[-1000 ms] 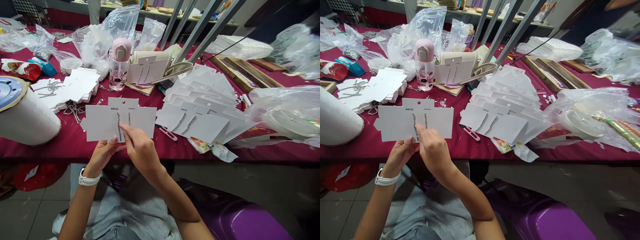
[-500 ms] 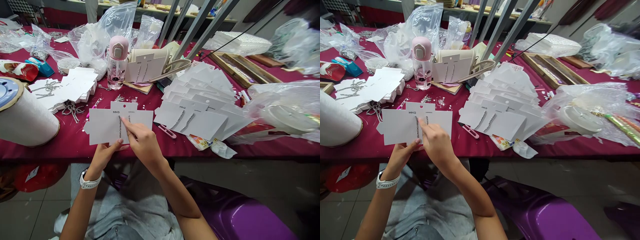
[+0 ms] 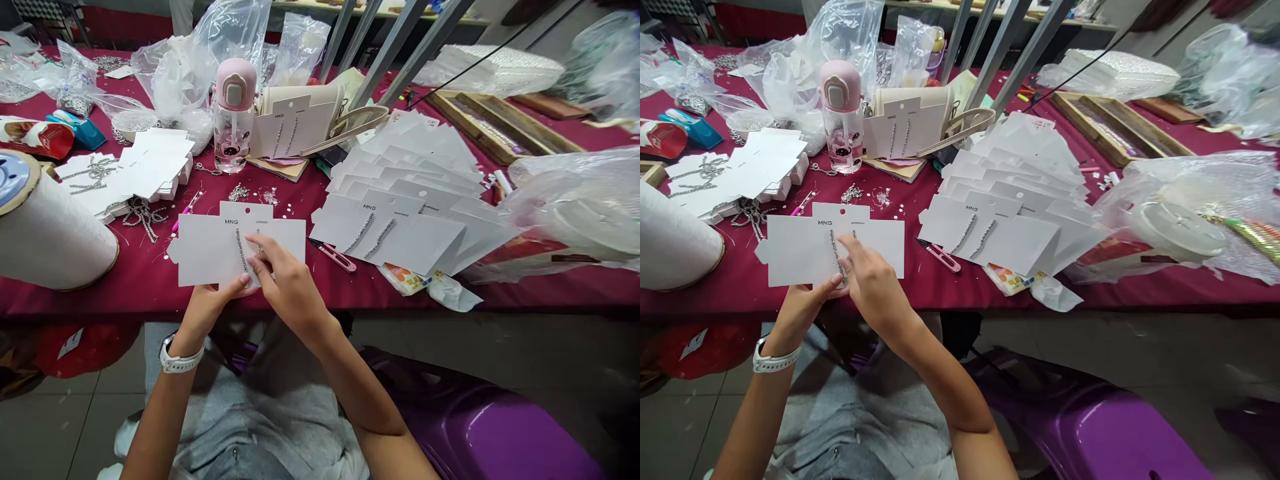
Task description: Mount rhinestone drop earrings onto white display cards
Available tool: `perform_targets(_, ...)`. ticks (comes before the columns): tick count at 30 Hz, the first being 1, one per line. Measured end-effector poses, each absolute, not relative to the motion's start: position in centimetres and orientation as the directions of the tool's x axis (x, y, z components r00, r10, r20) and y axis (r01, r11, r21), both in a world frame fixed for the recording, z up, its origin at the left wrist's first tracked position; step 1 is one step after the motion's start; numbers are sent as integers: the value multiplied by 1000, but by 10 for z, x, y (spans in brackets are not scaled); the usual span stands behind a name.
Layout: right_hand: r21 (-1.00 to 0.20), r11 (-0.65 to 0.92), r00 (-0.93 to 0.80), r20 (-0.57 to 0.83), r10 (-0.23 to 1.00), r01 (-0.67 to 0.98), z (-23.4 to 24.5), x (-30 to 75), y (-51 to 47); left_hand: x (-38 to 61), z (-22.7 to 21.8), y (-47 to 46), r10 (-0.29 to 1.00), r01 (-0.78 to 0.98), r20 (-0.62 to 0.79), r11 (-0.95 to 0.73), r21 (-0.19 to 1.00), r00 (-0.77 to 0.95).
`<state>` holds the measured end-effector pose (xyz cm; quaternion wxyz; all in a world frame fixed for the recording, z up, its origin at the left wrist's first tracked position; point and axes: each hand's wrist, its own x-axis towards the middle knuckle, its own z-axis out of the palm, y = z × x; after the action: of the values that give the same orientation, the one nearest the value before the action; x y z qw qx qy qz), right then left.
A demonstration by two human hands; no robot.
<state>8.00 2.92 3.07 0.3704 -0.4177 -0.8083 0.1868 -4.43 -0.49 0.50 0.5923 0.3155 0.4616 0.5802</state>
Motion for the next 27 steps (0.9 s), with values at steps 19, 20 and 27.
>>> perform_targets(19, -342, 836, -529, 655, 539, 429, 49, 96, 53, -48, 4, 6, 941, -423, -329, 269, 865, -76)
perform_targets(20, -326, 850, -559, 646, 520, 414, 48, 95, 56, -47, 4, 6, 942, -413, -328, 270, 869, -73)
perform_targets(27, -183, 943, -643, 694, 324, 277, 30, 89, 75, -48, 4, 6, 944, -352, -330, 300, 887, -28)
